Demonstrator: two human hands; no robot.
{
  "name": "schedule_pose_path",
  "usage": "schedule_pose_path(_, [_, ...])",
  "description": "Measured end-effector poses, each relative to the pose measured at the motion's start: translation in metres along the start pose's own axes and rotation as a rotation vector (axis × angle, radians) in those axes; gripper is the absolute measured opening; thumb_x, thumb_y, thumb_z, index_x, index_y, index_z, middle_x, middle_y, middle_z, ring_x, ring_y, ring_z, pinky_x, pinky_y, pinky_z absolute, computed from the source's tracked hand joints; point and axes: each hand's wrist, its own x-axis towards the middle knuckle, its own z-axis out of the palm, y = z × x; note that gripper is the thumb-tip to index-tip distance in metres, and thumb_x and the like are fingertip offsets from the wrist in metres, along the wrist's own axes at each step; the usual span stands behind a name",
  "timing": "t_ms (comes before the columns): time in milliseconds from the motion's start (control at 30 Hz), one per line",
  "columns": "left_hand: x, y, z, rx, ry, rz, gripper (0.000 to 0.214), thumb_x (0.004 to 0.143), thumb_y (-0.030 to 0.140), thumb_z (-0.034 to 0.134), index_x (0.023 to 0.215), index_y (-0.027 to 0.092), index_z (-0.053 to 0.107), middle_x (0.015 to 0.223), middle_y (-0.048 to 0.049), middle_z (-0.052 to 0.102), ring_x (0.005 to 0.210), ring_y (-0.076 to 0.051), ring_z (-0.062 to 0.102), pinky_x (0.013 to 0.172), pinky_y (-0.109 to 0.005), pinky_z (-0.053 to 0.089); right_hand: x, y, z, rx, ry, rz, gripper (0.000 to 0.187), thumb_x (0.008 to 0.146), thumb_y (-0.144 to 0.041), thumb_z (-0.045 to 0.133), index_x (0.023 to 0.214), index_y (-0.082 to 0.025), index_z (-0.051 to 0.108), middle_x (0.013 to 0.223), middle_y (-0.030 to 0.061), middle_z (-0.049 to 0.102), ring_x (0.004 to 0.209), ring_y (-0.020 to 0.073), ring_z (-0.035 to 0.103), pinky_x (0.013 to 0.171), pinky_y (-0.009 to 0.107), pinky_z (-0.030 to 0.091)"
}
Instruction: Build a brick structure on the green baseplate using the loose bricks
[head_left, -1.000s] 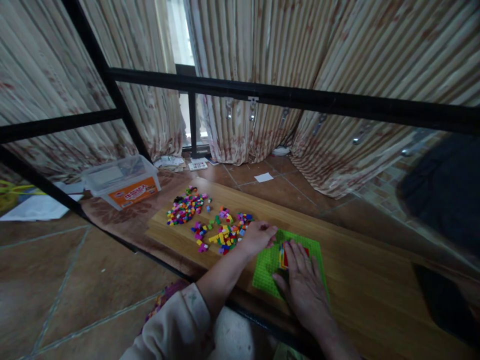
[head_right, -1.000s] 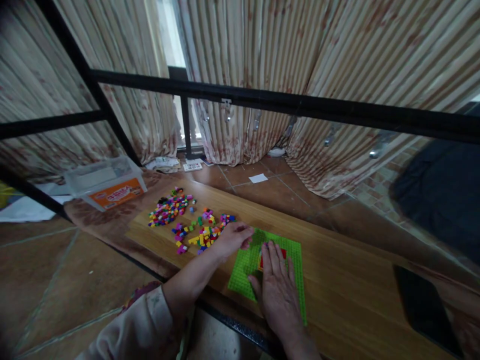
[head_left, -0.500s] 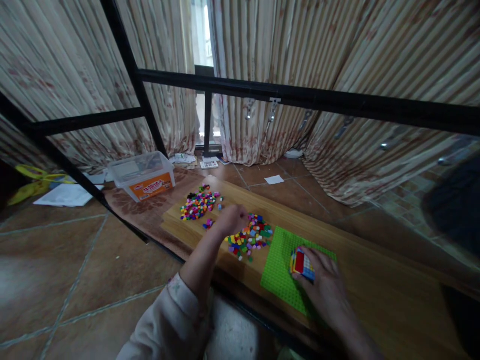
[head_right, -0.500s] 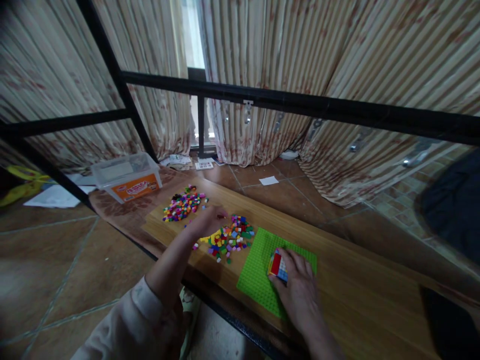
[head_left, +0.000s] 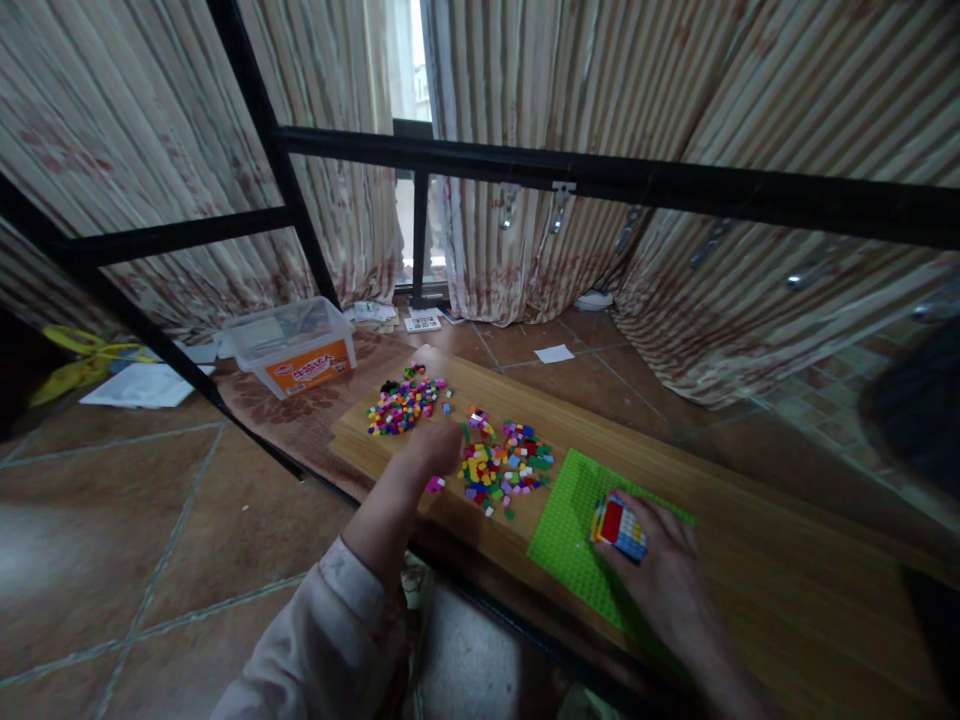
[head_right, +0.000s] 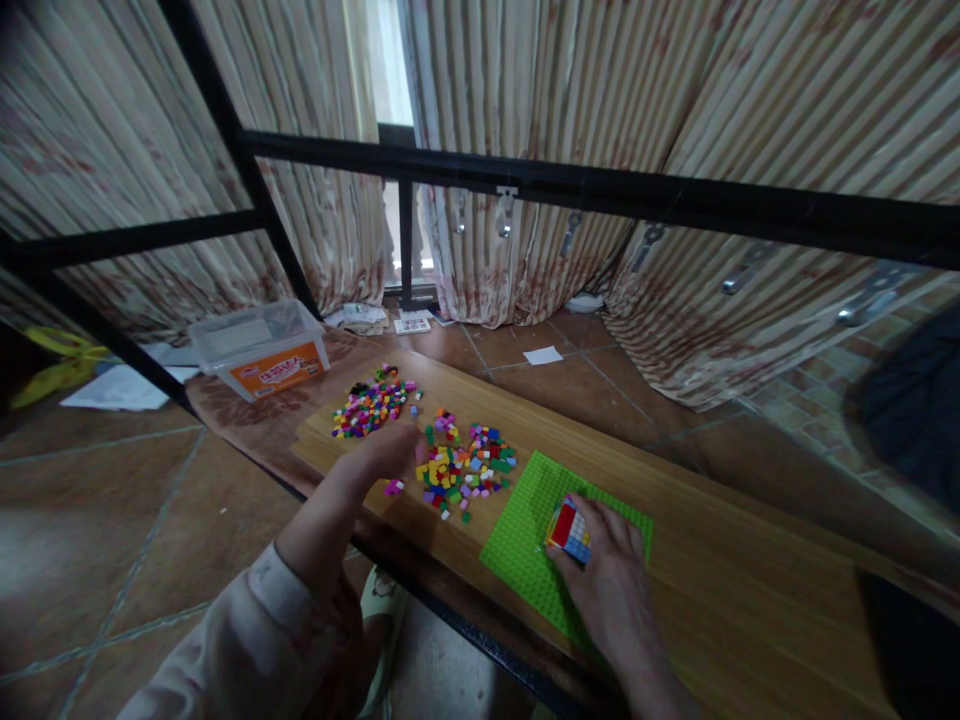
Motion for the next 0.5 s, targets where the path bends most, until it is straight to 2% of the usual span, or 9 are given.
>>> schedule_pose_path(200, [-0.003,0.01,0.005,0.269,-0.074,-0.004,0.014,0.06,0.003,0.062,0.066,0.015,0.069,0.077,-0.0153,0.068,0.094,-0.033,0.065,0.084,-0.038,0.048,0.001,-0.001,-0.003,0.028,-0.024,0.004,0.055,0.079,-0.043,0.061,0.13,-0.026,0.052,0.123,0.0086,0.057,0.112,0.03,0.05,0.096,0.047,0.043])
schedule_pose_path(400, [-0.002,0.012,0.003,0.399,-0.11,0.025,0.02,0.063,0.004,0.058,0.073,0.016,0.07,0.086,-0.0136,0.07,0.093,-0.029,0.066,0.079,-0.033,0.048,0.003,-0.003,-0.01,0.129,-0.038,0.054,0.054,0.079,-0.045,0.062,0.129,-0.026,0.054,0.128,0.0088,0.055,0.117,0.0298,0.05,0.099,0.048,0.042])
schedule_pose_path(500, [0.001,0.009,-0.003,0.426,-0.12,0.063,0.018,0.065,0.005,0.056,0.073,0.015,0.069,0.086,-0.0133,0.07,0.086,-0.027,0.065,0.072,-0.03,0.047,0.005,-0.002,-0.018,0.216,-0.004,0.113,0.055,0.079,-0.051,0.062,0.128,-0.025,0.055,0.128,0.0096,0.054,0.118,0.0286,0.052,0.101,0.048,0.041])
